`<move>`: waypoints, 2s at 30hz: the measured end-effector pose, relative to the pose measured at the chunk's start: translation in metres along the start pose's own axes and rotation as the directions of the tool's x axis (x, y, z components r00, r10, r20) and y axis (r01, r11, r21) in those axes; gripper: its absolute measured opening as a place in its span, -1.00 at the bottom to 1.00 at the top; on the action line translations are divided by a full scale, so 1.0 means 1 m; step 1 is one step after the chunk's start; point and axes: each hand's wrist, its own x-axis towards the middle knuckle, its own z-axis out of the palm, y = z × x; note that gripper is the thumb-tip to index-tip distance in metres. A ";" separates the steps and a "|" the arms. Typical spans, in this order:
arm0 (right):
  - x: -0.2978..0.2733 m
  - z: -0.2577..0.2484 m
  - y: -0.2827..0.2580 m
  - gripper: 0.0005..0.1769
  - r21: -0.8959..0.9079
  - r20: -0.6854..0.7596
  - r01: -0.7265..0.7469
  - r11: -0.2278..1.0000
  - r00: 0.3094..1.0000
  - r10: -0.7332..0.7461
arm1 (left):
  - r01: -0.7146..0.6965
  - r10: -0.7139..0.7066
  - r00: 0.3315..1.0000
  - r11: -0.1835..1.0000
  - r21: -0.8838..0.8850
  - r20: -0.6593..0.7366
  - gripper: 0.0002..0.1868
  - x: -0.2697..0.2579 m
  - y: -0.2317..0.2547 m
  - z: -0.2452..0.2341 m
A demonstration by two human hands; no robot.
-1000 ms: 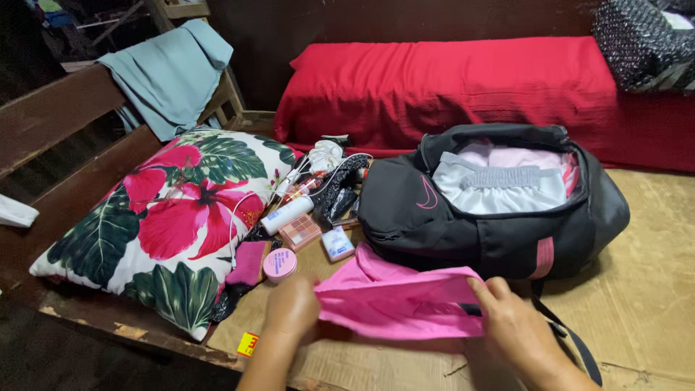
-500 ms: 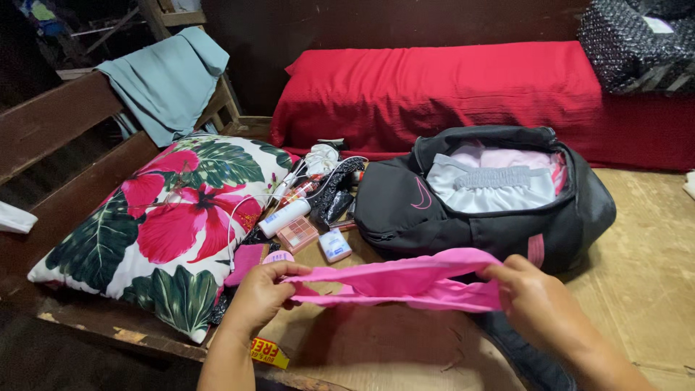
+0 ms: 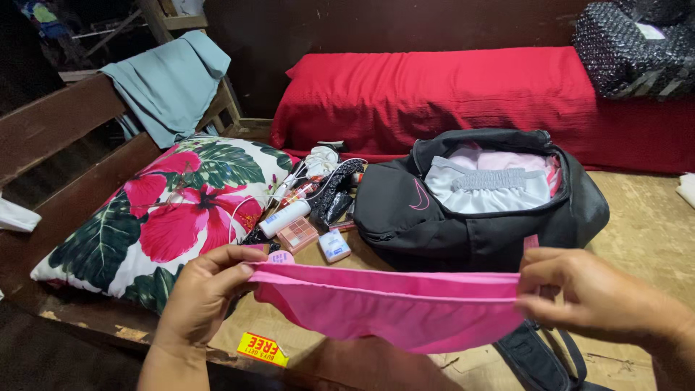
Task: The person folds a pair of white shorts and a pink garment on the bed and places them into an open backpack. They then pick up a small pink jar, a white lotion bottle, and other small personal items from the bed and place them into the backpack, arranging the contents inside.
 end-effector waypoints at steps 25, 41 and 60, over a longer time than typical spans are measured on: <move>0.027 -0.003 -0.027 -0.76 0.104 -0.166 -0.074 0.992 0.982 0.090 | -0.309 0.288 0.928 0.241 0.920 0.237 -0.79 0.004 0.012 0.024; 0.037 0.114 0.019 -0.76 -0.224 -0.249 0.678 0.700 0.655 -0.714 | -0.129 -0.125 0.971 0.438 0.890 0.202 -0.81 -0.033 -0.049 -0.054; 0.078 0.154 -0.008 -0.75 -0.165 0.115 0.127 0.978 0.987 -0.109 | -0.068 -0.510 0.858 -0.225 0.972 -0.059 -0.58 0.011 -0.106 0.022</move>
